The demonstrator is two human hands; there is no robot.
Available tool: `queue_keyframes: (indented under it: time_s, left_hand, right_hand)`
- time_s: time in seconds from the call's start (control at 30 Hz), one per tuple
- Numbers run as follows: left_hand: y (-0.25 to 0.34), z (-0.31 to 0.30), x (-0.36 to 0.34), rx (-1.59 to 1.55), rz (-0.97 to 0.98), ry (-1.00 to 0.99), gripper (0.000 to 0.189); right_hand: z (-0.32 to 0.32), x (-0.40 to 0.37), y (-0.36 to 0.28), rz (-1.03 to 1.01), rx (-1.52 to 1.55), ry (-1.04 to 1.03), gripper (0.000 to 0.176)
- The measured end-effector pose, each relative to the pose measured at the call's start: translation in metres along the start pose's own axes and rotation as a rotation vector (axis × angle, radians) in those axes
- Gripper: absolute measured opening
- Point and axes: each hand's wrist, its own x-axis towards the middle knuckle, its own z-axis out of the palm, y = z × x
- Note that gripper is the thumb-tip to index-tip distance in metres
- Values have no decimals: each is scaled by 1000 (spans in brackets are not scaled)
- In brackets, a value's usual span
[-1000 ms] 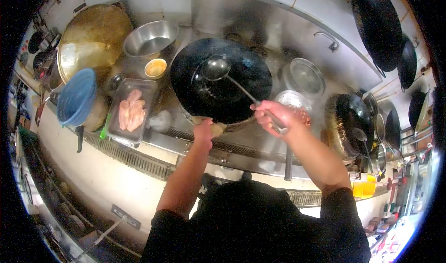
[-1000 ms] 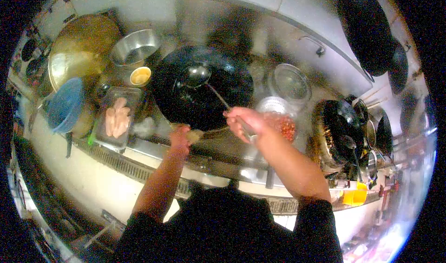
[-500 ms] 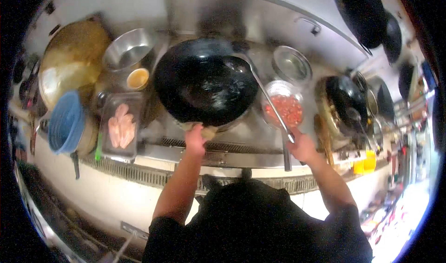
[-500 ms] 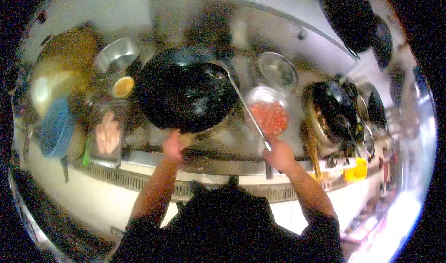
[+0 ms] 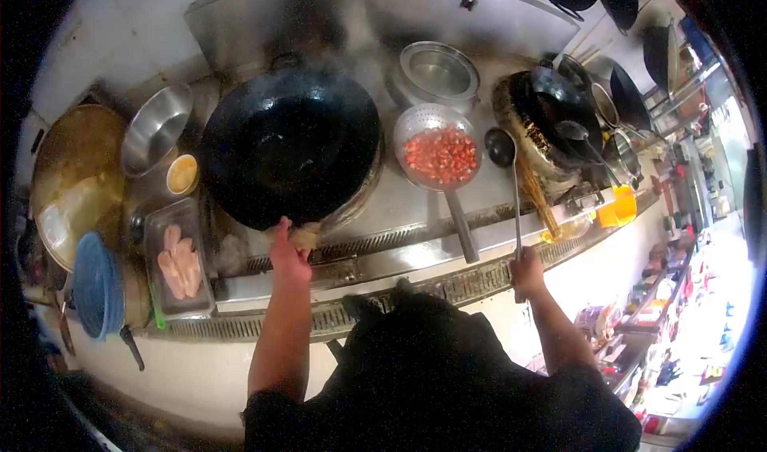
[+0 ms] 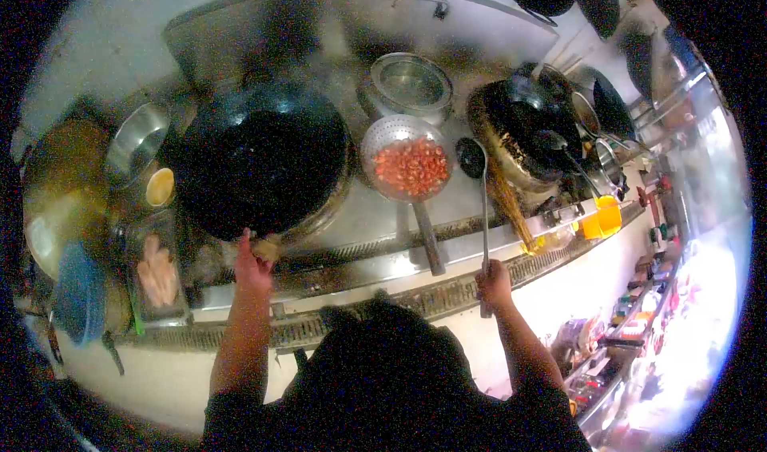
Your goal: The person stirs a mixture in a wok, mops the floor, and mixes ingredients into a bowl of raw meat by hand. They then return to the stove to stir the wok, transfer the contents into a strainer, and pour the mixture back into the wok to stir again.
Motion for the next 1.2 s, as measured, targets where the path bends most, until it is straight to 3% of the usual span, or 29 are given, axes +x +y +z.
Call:
queue_keyframes:
  time_s: [0.03, 0.07, 0.1, 0.2, 0.23, 0.3, 0.33, 0.4, 0.43, 0.5, 0.63, 0.7, 0.77, 0.83, 0.9, 0.97, 1.0, 1.03, 1.1, 1.13, 1.2]
  left_hand:
    - [4, 8, -12, 0, 9, 7, 17]
    - [6, 18, -26, -17, 105, 122, 21]
    - [5, 26, -37, -35, 204, 237, 25]
    - [-4, 32, -65, -149, 391, 197, 37]
    - [-7, 19, -60, -144, 403, 203, 37]
    - [-11, -16, -39, 1067, 807, 69, 43]
    - [-5, -9, -47, 1073, 808, 71, 43]
    - [10, 6, -60, 1588, 907, 113, 36]
    - [14, 8, -58, 1593, 906, 120, 36]
    - [22, 10, -49, 1890, 1404, 171, 29]
    - [22, 22, -33, 1910, 1469, 63, 27]
    - [20, 35, -47, 1903, 1229, -38, 28]
    - [25, 40, -50, 1924, 1210, -110, 31]
    - [32, 46, -51, 1943, 1185, -168, 33]
    - [40, 56, -46, 1968, 732, -239, 40]
    - [42, 56, -35, 2000, 691, -226, 41]
    - [41, 57, -31, 2034, 650, -235, 43]
    - [42, 58, -32, 2033, 651, -230, 43]
    - [41, 65, -35, 2142, 603, -200, 39]
    - [34, 68, -37, 2145, 608, -208, 39]
    - [12, 62, -51, 2002, 1402, 97, 38]
  right_hand:
    - [-1, 1, 5, 191, 200, -99, 19]
    - [-3, 1, 11, 220, 402, -154, 18]
    - [-2, 5, 21, 216, 407, -168, 18]
    - [1, 18, 56, 440, 870, -313, 26]
    - [2, 22, 62, 440, 877, -325, 26]
    - [8, 30, 77, 424, 1034, -416, 24]
    - [13, 34, 90, 421, 923, -424, 27]
    - [22, 43, 111, 372, 850, -436, 26]
    - [25, 46, 120, 322, 770, -448, 26]
    - [31, 51, 138, 329, 826, -444, 23]
    - [56, 66, 186, 420, 788, -379, 13]
    - [71, 79, 221, 459, 669, -386, 15]
    - [74, 79, 225, 493, 549, -393, 17]
    - [76, 75, 223, 247, 277, -374, 14]
    - [77, 75, 215, 190, 236, -338, 15]
    - [58, 68, 182, 390, 318, -387, 15]
    - [74, 75, 220, 207, 203, -336, 17]
    - [73, 76, 219, 203, 203, -338, 17]
    - [62, 70, 212, -20, 10, -280, 21]
    - [57, 67, 204, -15, 13, -275, 21]
    - [45, 56, 180, -48, -16, -219, 29]
